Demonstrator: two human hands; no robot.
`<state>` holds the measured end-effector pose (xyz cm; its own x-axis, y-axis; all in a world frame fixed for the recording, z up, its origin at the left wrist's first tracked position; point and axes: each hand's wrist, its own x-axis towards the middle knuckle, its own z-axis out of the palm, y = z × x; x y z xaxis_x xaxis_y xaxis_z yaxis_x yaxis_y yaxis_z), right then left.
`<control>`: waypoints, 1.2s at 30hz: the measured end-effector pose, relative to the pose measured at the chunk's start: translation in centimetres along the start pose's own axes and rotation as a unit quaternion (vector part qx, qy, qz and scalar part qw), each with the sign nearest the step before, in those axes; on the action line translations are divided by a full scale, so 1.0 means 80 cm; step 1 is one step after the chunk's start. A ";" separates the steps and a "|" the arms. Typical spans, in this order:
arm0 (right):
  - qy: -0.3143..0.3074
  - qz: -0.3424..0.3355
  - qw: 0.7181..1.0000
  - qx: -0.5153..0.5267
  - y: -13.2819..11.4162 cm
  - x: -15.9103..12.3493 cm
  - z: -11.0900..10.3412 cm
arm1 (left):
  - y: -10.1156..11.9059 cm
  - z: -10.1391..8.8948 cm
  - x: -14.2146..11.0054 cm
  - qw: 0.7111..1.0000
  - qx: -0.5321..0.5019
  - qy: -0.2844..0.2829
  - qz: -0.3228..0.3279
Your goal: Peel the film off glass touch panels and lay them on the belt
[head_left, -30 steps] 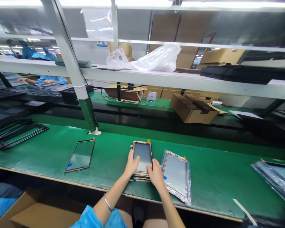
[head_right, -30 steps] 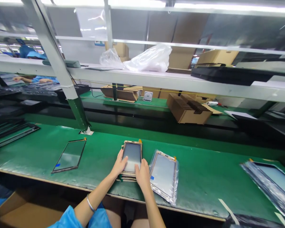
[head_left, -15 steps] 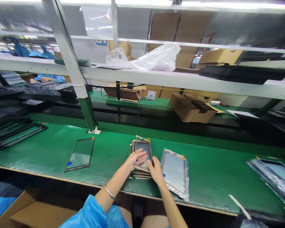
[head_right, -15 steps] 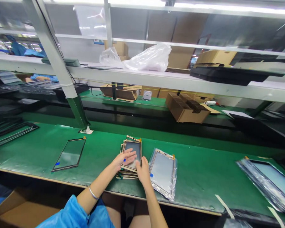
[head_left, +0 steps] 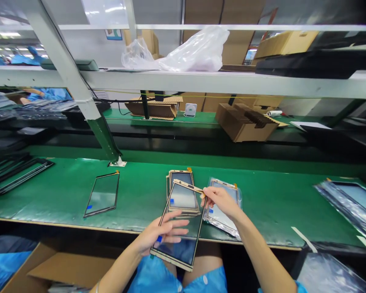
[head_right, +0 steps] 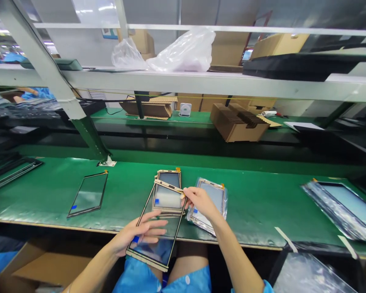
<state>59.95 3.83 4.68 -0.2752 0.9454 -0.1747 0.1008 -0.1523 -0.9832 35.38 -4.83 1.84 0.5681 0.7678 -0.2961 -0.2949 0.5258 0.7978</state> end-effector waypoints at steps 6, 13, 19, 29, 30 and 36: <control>0.033 -0.065 0.990 -0.124 0.023 -0.036 0.016 | 0.001 0.004 -0.014 0.998 0.063 0.014 0.014; -0.066 -0.221 0.923 -0.308 -0.023 -0.053 0.029 | 0.014 0.002 -0.047 0.973 0.220 -0.054 -0.049; -0.171 -0.259 0.865 -0.395 -0.051 -0.060 0.038 | 0.022 0.002 -0.065 0.953 0.280 -0.095 -0.057; -0.101 -0.384 0.796 -0.456 -0.049 -0.083 0.040 | 0.031 -0.003 -0.059 0.966 0.200 -0.120 -0.108; -0.081 -0.394 0.807 -0.432 -0.048 -0.091 0.037 | 0.031 -0.008 -0.057 0.971 0.173 -0.125 -0.110; -0.045 -0.226 0.972 -0.049 -0.047 -0.148 -0.014 | 0.037 -0.038 -0.056 0.982 0.075 -0.144 -0.099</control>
<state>63.88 -6.49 10.51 -0.3940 0.8798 0.2660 0.0403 0.3056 -0.9513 29.60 -5.62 3.90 0.8026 0.5094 -0.3105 -0.0516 0.5778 0.8145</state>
